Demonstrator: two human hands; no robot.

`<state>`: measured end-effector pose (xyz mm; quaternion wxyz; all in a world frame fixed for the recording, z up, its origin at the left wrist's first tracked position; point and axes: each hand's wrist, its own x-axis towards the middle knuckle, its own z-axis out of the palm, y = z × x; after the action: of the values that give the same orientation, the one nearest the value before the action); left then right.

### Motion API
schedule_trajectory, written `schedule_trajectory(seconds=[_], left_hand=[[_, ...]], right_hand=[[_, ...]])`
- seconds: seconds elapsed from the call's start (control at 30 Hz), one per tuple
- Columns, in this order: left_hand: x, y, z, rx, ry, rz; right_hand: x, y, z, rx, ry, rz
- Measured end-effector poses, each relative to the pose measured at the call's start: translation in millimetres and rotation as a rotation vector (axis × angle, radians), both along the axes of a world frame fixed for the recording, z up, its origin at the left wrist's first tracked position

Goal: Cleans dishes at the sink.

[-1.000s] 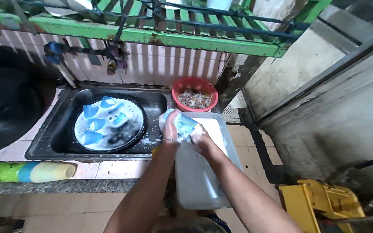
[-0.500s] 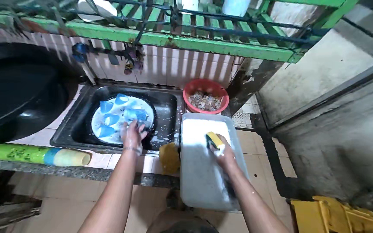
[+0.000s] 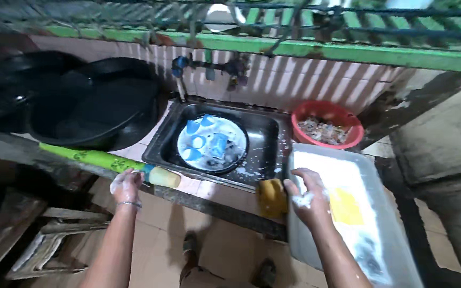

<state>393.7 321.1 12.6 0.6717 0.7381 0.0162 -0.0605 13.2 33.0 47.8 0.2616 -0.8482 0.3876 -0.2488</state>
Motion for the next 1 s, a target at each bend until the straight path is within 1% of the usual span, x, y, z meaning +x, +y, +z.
schedule_trajectory(seconds=[0.07,0.1,0.13,0.2,0.23,0.3,0.37,0.43,0.47,0.5,0.53,0.6,0.67,0.77,0.83,0.9,1.0], left_hand=[[62,35,-2,0.063,-0.068,0.056],[98,56,-5,0.09,-0.09,0.089],[135,78,-8,0.123,-0.103,0.124],[213,122,-12,0.225,-0.103,0.204],[247,141,-9,0.317,-0.081,0.231],[308,172,4,0.557,-0.042,0.233],[362,189,18,0.81,-0.025,0.164],[411,197,21,1.07,-0.033,0.008],[429,198,21,1.179,-0.036,-0.078],[442,197,19,1.219,-0.031,-0.146],[453,197,15,1.216,-0.027,-0.208],[478,201,-4,1.148,-0.032,-0.307],[489,199,-16,1.143,-0.053,-0.354],[464,198,-10,1.14,-0.113,-0.311],[445,199,-10,1.061,-0.149,-0.295],[427,198,-10,1.023,-0.161,-0.312],[390,184,-9,1.038,-0.173,-0.369]], right_hand=[[66,42,-18,-0.031,-0.086,0.153],[100,63,-28,-0.015,-0.112,0.231],[134,84,-36,0.051,-0.096,0.302],[204,118,-41,0.264,0.101,0.392],[236,131,-45,0.321,0.192,0.416],[288,152,-57,0.341,0.328,0.434],[324,164,-59,0.364,0.482,0.457],[349,170,-59,0.383,0.663,0.478],[357,172,-62,0.383,0.716,0.478],[362,173,-64,0.382,0.741,0.471],[365,174,-66,0.383,0.755,0.462],[369,175,-65,0.396,0.777,0.454],[371,173,-66,0.386,0.778,0.457],[368,173,-64,0.389,0.766,0.45],[355,169,-63,0.376,0.753,0.419],[333,162,-63,0.374,0.74,0.387],[293,150,-61,0.353,0.754,0.319]])
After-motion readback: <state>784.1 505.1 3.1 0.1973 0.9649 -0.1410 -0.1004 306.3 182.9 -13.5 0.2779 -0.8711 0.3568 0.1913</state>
